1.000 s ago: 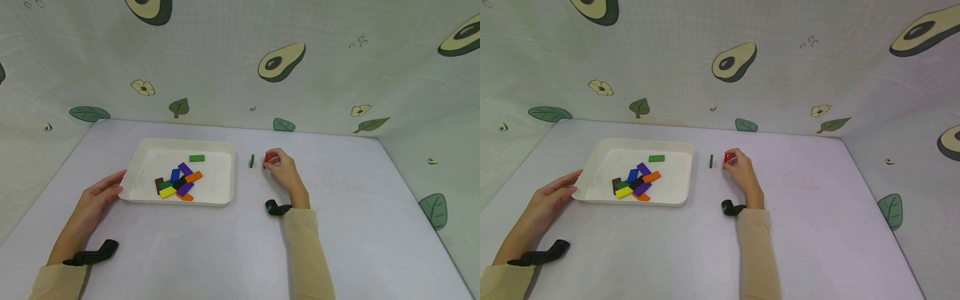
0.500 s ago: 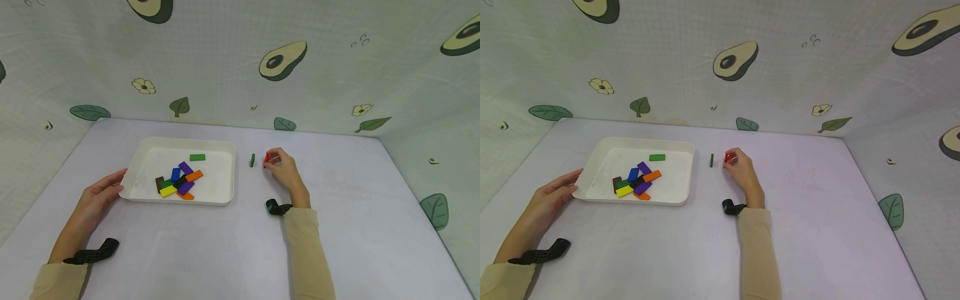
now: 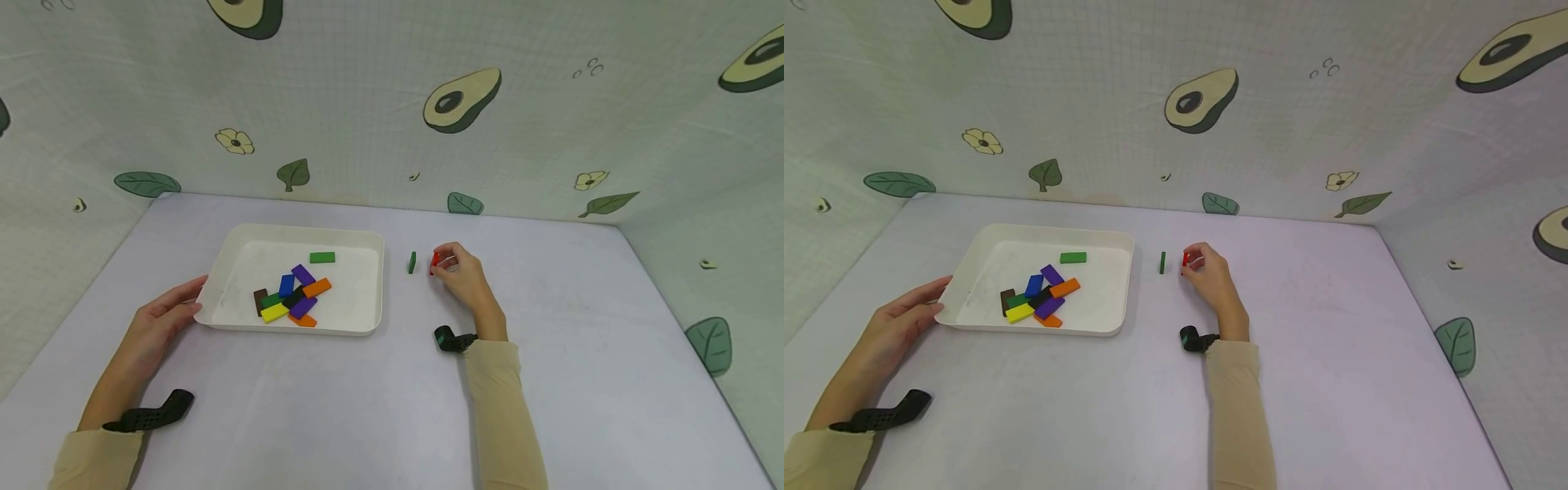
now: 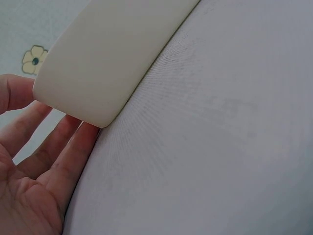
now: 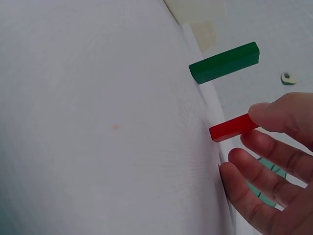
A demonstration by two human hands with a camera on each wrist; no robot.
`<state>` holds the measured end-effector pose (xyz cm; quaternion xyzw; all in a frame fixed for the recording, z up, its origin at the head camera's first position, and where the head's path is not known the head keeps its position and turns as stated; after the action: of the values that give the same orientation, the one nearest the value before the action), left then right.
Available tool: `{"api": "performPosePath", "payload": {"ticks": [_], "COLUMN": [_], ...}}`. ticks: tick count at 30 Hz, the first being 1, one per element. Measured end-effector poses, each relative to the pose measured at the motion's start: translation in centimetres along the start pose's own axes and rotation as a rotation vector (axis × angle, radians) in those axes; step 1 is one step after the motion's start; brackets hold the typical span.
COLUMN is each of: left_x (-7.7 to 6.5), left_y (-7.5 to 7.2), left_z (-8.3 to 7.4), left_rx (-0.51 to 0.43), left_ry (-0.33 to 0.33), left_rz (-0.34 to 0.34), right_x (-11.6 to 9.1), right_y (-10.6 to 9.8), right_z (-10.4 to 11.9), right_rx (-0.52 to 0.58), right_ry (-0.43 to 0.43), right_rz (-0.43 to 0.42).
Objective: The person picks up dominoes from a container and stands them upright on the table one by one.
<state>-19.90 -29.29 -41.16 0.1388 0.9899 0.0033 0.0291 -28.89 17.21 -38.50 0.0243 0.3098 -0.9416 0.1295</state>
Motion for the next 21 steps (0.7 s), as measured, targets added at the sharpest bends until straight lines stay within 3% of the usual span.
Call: {"api": "performPosePath", "payload": {"ticks": [21], "left_x": [-0.04], "left_y": [0.0], "left_z": [-0.05], "left_rx": [0.006], "left_ry": [-0.003], "left_rz": [-0.007], "right_x": [-0.2], "right_y": [0.0], "right_z": [0.31], "right_rx": [0.006], "right_ry": [-0.022], "right_rz": [0.021]}}
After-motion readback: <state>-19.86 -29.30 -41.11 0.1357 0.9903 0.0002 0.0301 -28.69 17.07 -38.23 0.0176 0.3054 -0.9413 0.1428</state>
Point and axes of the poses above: each hand's wrist, its own x-axis towards the middle knuckle, its own y-axis out of the palm, z = x × y, the point moved 8 cm from there along x, towards the middle knuckle, and after that the axes turned 11 degrees about z, right-handed, at the moved point
